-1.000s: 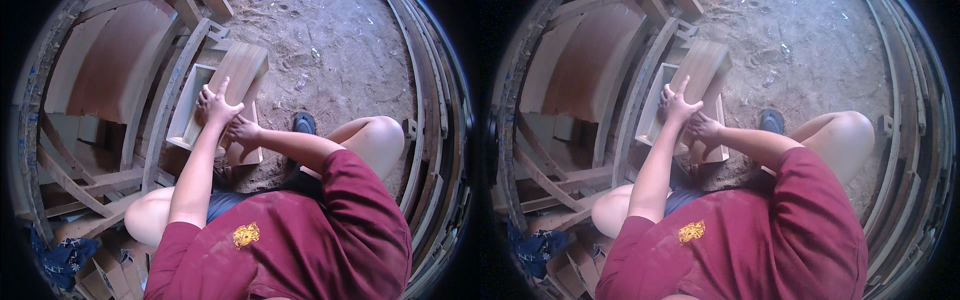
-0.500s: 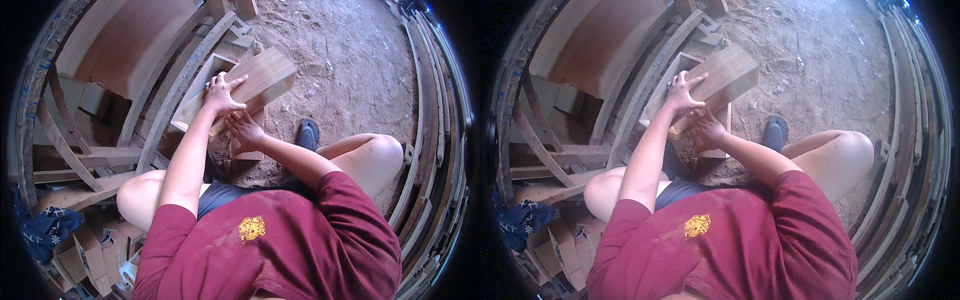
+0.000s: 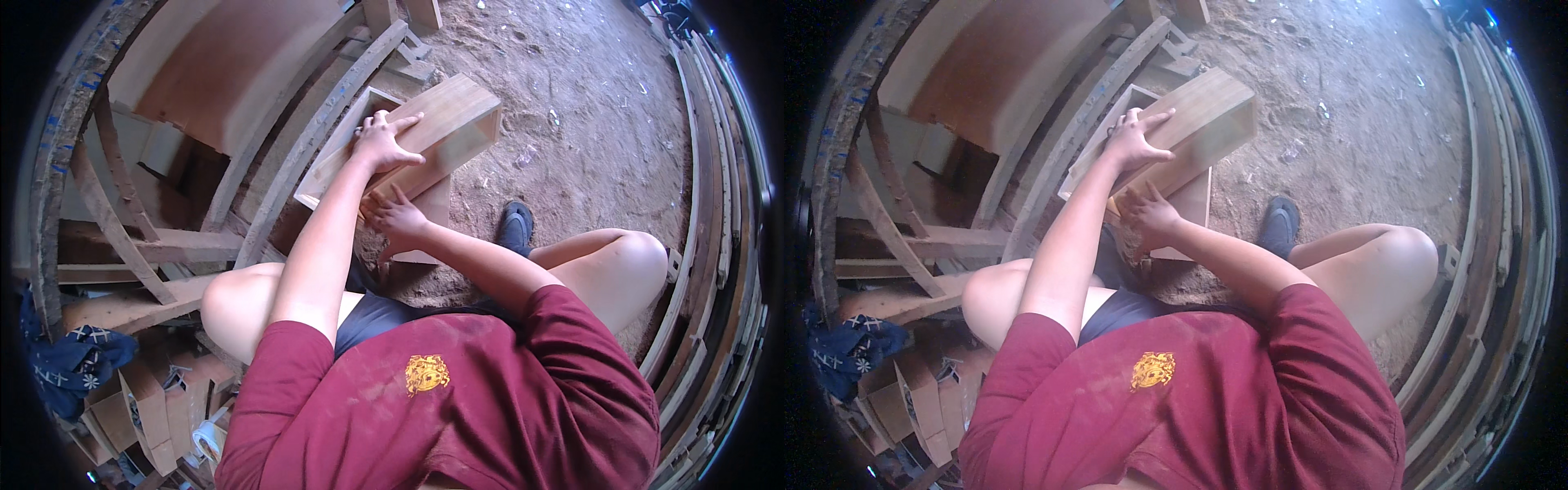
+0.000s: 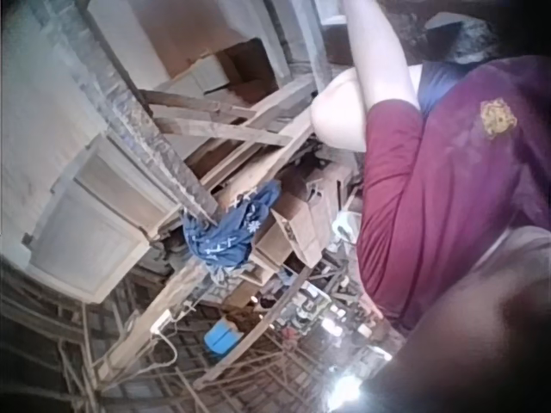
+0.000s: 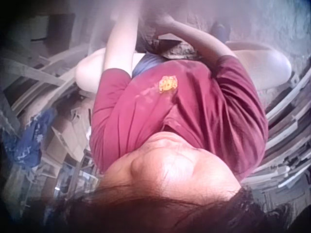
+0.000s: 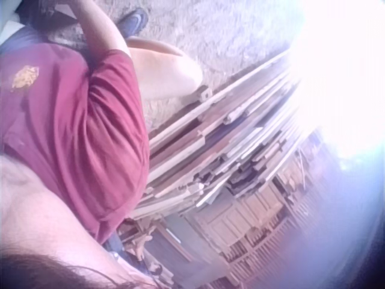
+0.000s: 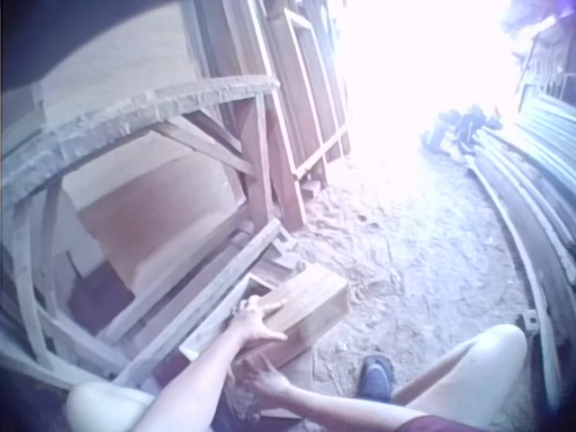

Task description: The person assembles a small wooden frame by hand, fitting pieces together and adjusting alignment. The person repeatedly checks fit and repositions components to ensure proper assembly.

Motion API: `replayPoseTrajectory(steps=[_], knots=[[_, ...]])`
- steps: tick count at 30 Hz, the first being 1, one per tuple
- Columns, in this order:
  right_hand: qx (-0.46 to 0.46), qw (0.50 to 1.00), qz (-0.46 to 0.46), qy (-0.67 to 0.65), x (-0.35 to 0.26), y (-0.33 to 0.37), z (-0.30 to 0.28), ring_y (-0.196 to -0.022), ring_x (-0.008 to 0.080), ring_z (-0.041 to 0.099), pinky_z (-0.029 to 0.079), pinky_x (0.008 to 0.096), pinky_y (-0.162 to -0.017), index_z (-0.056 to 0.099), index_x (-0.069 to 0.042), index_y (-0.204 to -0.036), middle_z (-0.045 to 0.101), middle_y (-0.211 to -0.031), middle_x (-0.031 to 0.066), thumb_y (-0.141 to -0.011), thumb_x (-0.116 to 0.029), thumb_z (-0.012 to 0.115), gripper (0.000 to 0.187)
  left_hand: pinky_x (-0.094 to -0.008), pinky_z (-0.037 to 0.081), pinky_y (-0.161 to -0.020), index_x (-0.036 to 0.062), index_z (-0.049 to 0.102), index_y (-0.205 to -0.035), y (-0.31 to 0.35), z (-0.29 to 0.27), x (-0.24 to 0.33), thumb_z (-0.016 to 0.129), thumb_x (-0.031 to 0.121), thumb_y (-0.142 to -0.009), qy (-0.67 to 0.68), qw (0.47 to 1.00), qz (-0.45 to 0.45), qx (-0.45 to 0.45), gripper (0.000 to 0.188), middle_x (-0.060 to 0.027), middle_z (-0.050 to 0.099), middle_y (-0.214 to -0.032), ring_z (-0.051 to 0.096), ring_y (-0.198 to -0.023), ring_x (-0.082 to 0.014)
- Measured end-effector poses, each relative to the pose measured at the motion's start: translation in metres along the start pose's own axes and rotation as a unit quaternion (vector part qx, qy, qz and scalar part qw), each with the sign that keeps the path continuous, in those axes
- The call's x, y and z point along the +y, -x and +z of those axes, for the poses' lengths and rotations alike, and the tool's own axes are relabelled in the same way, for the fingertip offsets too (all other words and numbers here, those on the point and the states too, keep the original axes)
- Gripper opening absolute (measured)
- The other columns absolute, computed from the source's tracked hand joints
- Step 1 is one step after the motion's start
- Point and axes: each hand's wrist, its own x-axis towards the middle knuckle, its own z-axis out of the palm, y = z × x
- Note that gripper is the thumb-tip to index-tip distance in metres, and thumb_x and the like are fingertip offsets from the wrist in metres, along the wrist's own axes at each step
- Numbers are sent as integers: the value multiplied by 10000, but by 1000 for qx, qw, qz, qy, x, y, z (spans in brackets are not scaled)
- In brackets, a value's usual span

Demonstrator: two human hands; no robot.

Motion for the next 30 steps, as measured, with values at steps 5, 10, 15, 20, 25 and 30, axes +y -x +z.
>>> replayPoseTrajectory(steps=[5,10,15,20,25,30], knots=[[-126,990,63,15,35,-5,-58,-1414,322,395,226,564,-1177,515,-69,-1438,480,-1481,115,-534,-798,777,1191,-498,301,-1198,512,490,-1444,9,-4,11,888,540,-527,-7,1000,-3,-1,1000,-257,318,-1553,352,-1425,-423],[-127,980,131,84,49,6,-70,-1392,329,421,258,554,-1162,412,-13,-1483,480,-1469,143,-578,-837,727,1264,-520,304,-1189,537,474,-1442,6,-3,0,884,587,-513,-4,1000,-14,-5,1017,-231,321,-1556,349,-1427,-420],[18,999,36,25,100,43,-44,-1391,377,410,338,528,-1140,438,-46,-1471,451,-1486,189,-652,-845,673,1168,-528,323,-1173,514,487,-1444,-2,-2,2,884,609,-503,-4,1000,-2,-12,1026,-222,339,-1549,352,-1427,-417],[-135,954,265,-44,177,43,-59,-1431,400,382,223,522,-1221,458,11,-1456,467,-1485,245,-733,-870,573,1145,-559,278,-1186,519,488,-1442,-8,1,7,894,588,-482,-7,1000,-3,-4,1045,-212,358,-1535,368,-1418,-413],[-67,993,88,42,104,39,-72,-1402,406,420,295,521,-1184,505,-16,-1417,496,-1459,226,-725,-877,563,1106,-528,305,-1184,513,484,-1445,-4,-4,-11,903,520,-488,51,999,7,-5,1045,-225,372,-1506,370,-1411,-413],[-148,932,325,-66,160,29,-97,-1287,287,569,474,417,-1014,696,-78,-1260,662,-1296,124,-890,-659,586,698,-456,338,-1185,416,507,-1470,-3,-2,4,905,396,-528,8,1000,5,-3,1023,-216,369,-1479,377,-1401,-383]])
